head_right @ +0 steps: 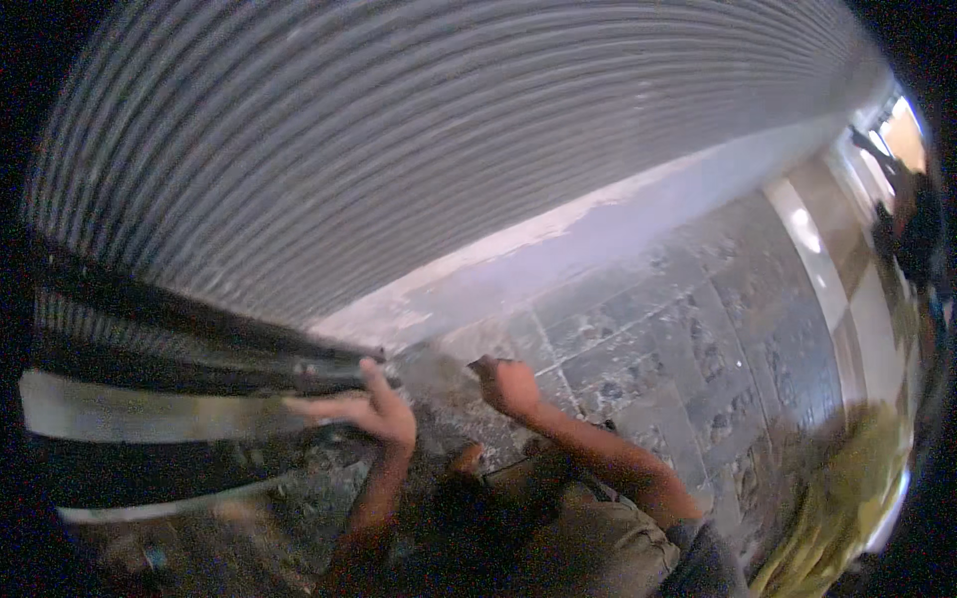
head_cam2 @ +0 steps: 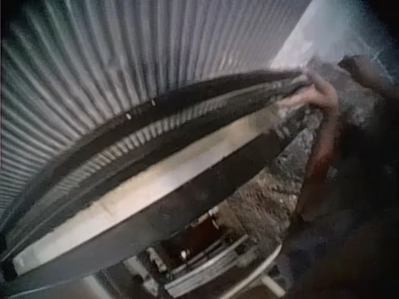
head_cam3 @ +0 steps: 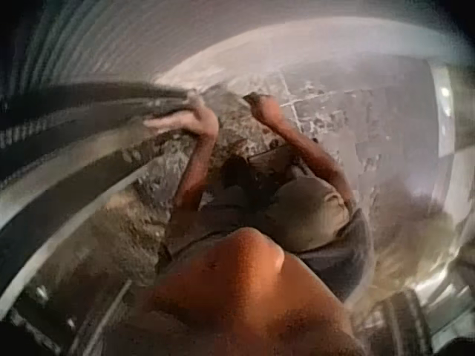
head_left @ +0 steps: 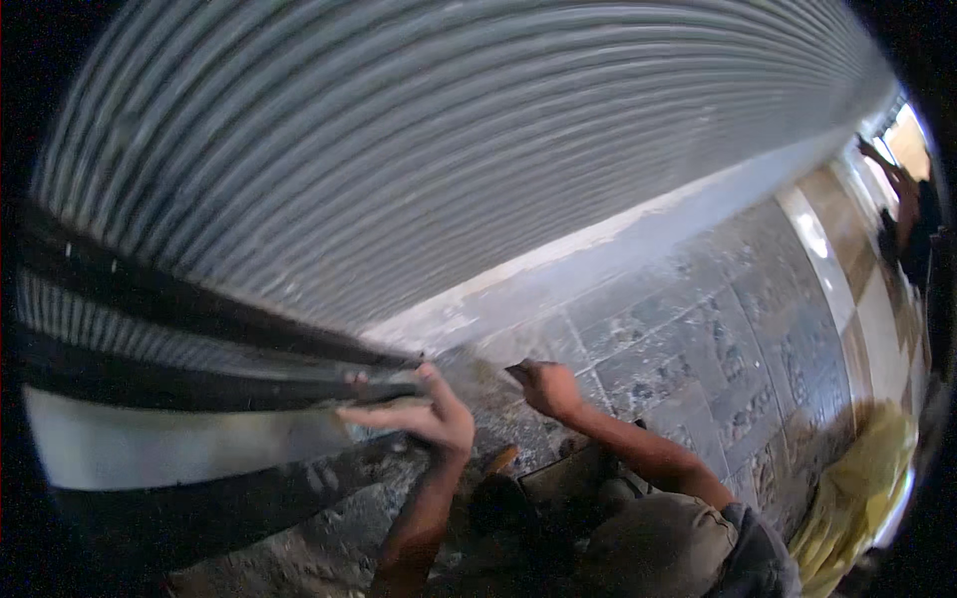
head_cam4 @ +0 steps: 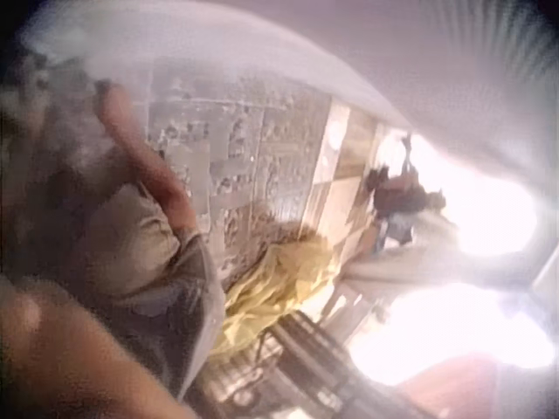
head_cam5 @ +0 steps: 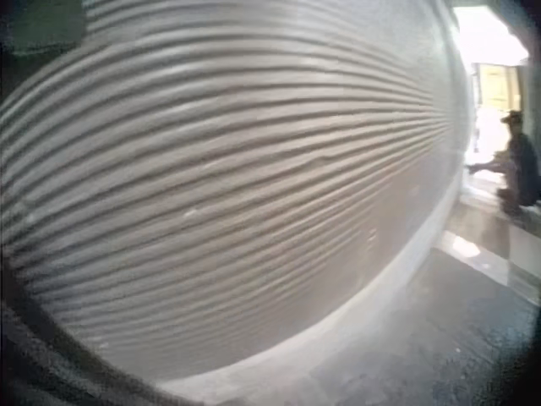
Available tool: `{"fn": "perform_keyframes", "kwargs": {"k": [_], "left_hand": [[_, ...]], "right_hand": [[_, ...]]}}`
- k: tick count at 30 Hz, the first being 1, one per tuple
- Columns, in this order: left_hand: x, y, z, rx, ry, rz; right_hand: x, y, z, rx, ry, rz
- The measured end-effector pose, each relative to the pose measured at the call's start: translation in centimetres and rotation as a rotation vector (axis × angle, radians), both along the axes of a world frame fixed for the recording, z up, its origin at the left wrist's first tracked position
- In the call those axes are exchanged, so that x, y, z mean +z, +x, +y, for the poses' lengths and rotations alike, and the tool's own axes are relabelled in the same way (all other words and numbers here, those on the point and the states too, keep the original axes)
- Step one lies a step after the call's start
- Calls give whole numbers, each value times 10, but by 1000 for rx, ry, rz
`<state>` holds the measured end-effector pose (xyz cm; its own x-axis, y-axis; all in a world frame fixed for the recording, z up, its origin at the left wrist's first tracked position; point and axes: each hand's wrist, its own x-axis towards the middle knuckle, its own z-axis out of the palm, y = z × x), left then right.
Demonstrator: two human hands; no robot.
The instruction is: The person scrapes the lower edge of a wall next to a metal frame using a scraper.
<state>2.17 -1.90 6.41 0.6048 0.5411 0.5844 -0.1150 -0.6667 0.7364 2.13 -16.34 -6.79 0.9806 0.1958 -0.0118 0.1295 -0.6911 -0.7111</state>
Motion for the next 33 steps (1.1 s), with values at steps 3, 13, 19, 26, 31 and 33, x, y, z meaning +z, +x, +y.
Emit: {"fn": "perform_keyframes", "kwargs": {"k": [3,13,19,26,31,33], "left_hand": [[-4,4,3,-125,-88,-172],[-6,9,6,-161,-62,-239],[-4,12,5,-171,-14,-247],[-18,16,10,-317,-7,-390],[-27,17,19,-243,46,-320],[-26,18,22,-218,25,-306]], "right_hand": [[6,-2,1,11,24,-88],[7,0,5,-32,33,-48],[-4,-1,6,10,21,27],[-15,-6,-3,-6,162,-118],[-24,-6,-9,-99,69,-23],[-27,-4,-10,-98,79,-18]]}}
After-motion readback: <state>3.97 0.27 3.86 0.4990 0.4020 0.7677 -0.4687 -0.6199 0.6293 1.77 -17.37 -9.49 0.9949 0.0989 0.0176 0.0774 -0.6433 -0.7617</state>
